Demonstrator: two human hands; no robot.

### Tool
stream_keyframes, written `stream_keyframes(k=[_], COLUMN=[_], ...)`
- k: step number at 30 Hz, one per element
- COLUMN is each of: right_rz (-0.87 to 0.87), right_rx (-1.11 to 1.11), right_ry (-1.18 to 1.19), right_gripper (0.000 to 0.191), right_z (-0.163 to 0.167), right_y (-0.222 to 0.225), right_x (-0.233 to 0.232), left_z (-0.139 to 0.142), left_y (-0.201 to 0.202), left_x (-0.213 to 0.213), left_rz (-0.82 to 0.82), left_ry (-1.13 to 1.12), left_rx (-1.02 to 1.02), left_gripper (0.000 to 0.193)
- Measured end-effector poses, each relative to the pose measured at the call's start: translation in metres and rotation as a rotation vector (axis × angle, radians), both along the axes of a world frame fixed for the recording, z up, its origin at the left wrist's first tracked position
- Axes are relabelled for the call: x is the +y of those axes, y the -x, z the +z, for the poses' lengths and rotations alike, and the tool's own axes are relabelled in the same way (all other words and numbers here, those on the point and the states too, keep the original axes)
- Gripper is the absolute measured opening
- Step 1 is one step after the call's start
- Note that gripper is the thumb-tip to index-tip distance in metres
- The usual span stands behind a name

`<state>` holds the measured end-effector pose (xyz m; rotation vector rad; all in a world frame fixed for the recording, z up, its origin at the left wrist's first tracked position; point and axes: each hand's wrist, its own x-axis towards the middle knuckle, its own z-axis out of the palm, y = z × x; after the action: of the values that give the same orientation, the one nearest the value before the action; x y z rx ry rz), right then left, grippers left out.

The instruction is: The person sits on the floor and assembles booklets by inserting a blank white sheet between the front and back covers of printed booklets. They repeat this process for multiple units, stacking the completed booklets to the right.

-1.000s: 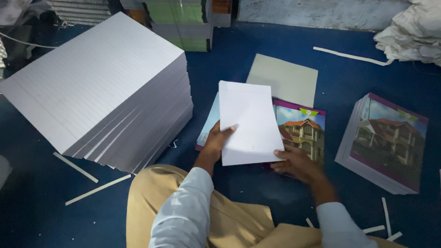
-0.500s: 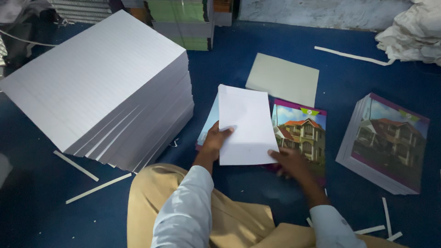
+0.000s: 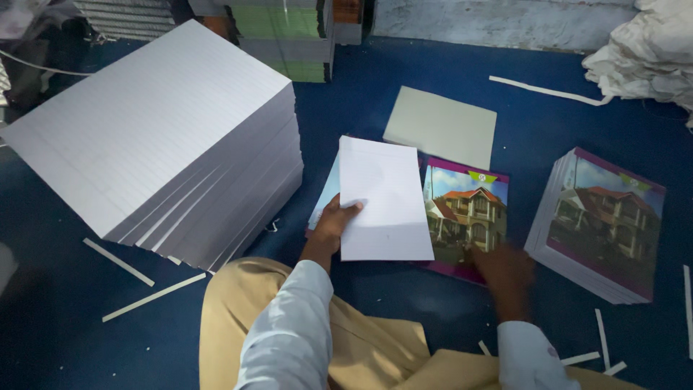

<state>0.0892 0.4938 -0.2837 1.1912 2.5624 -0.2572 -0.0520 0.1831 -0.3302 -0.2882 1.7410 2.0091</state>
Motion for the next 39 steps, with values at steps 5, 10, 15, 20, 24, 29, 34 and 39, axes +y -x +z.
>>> stream_keyframes(k=[5,10,15,20,24,29,34,39], right_rz=[-0.044,-0.130,-0.295,0.026,0.090,-0.008,-0.032,-0.147], right_rx=[-0.018,0.139,0.403,0.576,0.545,0.464,0.742,0.752], right_ry=[0.062,0.098,0.313,0.135,0.136,0.176,0.243,0.484], right_gripper=[0.082,0.087,0.047,0.035,0.034,0.030,0.039,0.039], right_z=[0.010,0.016,0.008,0.011,0.043,0.109,0.150,0.142], right_y=[0.000,-0.002,-0.005,-0.001,-0.003,-0.008,-0.024,-0.013], right_x=[0.000,0.004,0.028,0.045,0.040,0.023,-0.004,-0.017], left_z=[-0.003,-0.002,0.006,0.013,0.009,0.004,0.013,0.010], left_y=[0.003,0.002,0.001,-0.002,-0.004,-0.004,-0.006,-0.005], left_x=[0.000,0.001,0.001,0.002,0.004,0.006,0.009,0.010], left_rz=[-0.003,0.001,-0.018,-0.006,-0.008,-0.090,-0.085,-0.089], left_ry=[0.001,0.018,0.060,0.027,0.069,0.010,0.077,0.131], left_rx=[-0.016,-0.046,-0.052,-0.040,-0.097,0.015,-0.070,-0.095], left_gripper=[0.067,0.069,0.069,0.066,0.071,0.071,0.074,0.076])
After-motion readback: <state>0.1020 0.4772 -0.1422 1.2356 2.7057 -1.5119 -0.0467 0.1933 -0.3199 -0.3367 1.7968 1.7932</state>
